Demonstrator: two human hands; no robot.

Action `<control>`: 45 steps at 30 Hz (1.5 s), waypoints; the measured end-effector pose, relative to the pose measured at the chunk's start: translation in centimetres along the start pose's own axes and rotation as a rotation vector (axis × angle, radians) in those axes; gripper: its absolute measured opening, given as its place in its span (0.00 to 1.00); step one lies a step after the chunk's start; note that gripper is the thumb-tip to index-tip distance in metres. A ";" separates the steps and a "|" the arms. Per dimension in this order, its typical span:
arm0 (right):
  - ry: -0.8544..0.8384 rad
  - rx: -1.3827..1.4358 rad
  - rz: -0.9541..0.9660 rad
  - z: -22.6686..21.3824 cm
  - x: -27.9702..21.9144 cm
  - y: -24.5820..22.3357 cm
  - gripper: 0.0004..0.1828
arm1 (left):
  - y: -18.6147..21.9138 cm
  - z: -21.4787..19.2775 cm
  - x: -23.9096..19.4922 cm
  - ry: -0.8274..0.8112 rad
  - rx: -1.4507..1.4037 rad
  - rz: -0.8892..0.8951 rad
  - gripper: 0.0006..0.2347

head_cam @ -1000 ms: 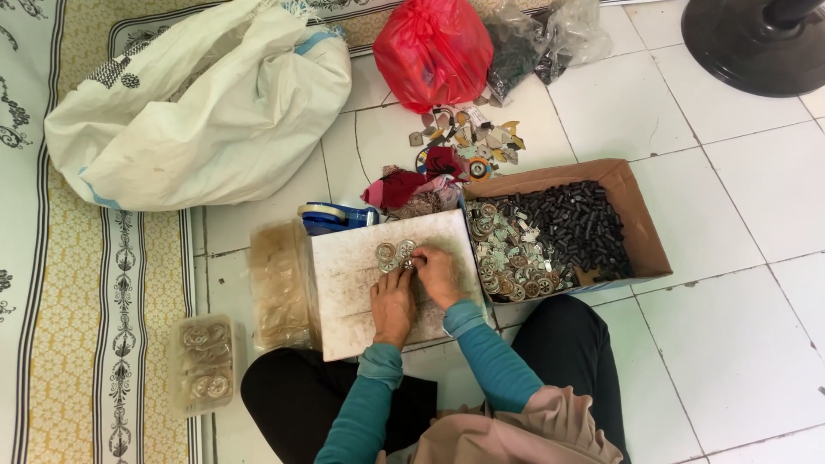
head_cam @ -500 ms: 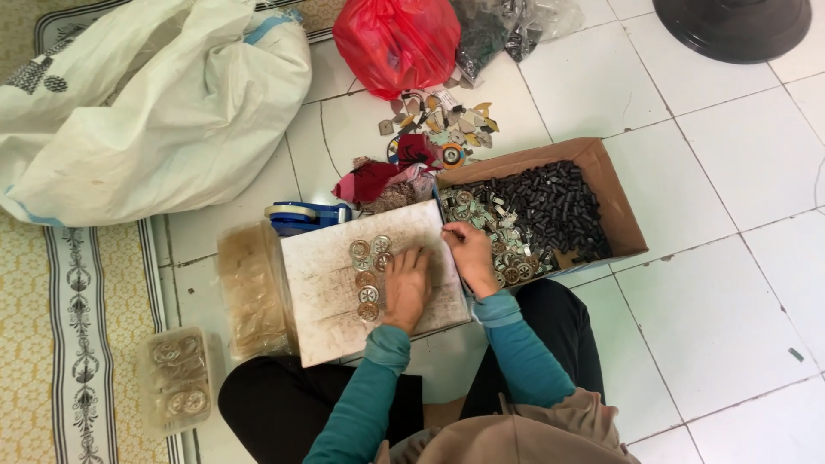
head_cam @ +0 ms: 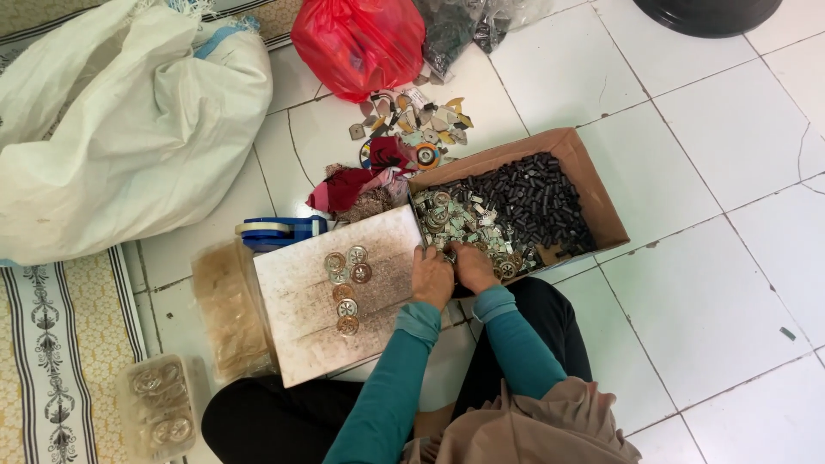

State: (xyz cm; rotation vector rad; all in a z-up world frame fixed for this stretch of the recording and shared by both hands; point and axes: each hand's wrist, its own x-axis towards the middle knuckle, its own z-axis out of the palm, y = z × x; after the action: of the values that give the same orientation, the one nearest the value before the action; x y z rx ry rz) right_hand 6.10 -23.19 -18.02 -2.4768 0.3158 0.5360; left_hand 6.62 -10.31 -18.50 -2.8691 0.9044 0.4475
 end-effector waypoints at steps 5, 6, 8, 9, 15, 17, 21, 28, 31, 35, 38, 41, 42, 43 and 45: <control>-0.002 -0.088 -0.069 0.6 -0.6 0.0 0.32 | 0.2 -1.2 -1.2 0.075 -0.048 -0.007 0.09; 0.015 -0.066 -0.071 0.3 -1.2 -0.4 0.32 | 0.3 -1.2 -1.1 0.090 -0.090 -0.013 0.09; 0.035 -0.045 -0.077 -0.6 -1.8 -0.8 0.31 | 0.2 -2.2 -1.4 0.108 -0.131 -0.020 0.09; 0.058 0.074 -0.006 -1.0 -2.0 -0.9 0.24 | 0.0 -3.2 -2.0 0.123 -0.175 -0.005 0.10; 0.189 0.381 0.111 -1.0 -2.9 -0.9 0.10 | -2.1 -4.3 -5.1 0.304 -0.617 0.083 0.20; 0.198 0.439 0.124 -0.9 -3.6 -1.7 0.10 | -2.8 -4.7 -6.4 0.410 -0.764 0.099 0.21; 0.274 0.701 0.006 -0.8 -5.7 -5.2 0.10 | -4.7 -6.4 -10.5 0.586 -1.044 -0.002 0.19; 0.237 0.741 -0.086 2.5 -7.2 -11.3 0.10 | -7.9 -2.4 -13.7 0.721 -1.100 -0.227 0.19; 0.125 0.807 -0.110 6.8 -5.5 -11.4 0.10 | -9.2 -3.9 -17.0 0.688 -0.971 -0.348 0.20; 0.108 0.736 -0.112 8.7 -5.8 -13.2 0.10 | -10.4 -3.0 -19.2 0.721 -0.819 -0.380 0.17; 0.129 0.552 -0.085 8.7 -5.5 -14.2 0.09 | -10.4 -2.1 -19.6 0.690 -0.649 -0.400 0.15; 0.192 0.410 -0.055 9.2 -4.8 -14.5 0.09 | -10.1 -0.9 -19.3 0.670 -0.483 -0.343 0.13; 0.189 0.383 -0.049 8.2 -5.9 -15.4 0.09 | -10.0 -0.4 -19.1 0.650 -0.406 -0.315 0.15; 0.186 0.356 -0.041 7.1 -7.0 -16.3 0.08 | -9.8 0.1 -19.0 0.630 -0.330 -0.286 0.17; 0.157 0.274 0.003 6.4 -7.6 -17.2 0.10 | -9.8 0.8 -18.7 0.627 -0.298 -0.278 0.17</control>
State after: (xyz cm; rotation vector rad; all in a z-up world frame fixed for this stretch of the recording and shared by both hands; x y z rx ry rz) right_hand 3.17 -4.81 -11.07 -2.2551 0.4255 0.2781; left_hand -2.58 8.05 -13.47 -3.4059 0.5001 -0.4043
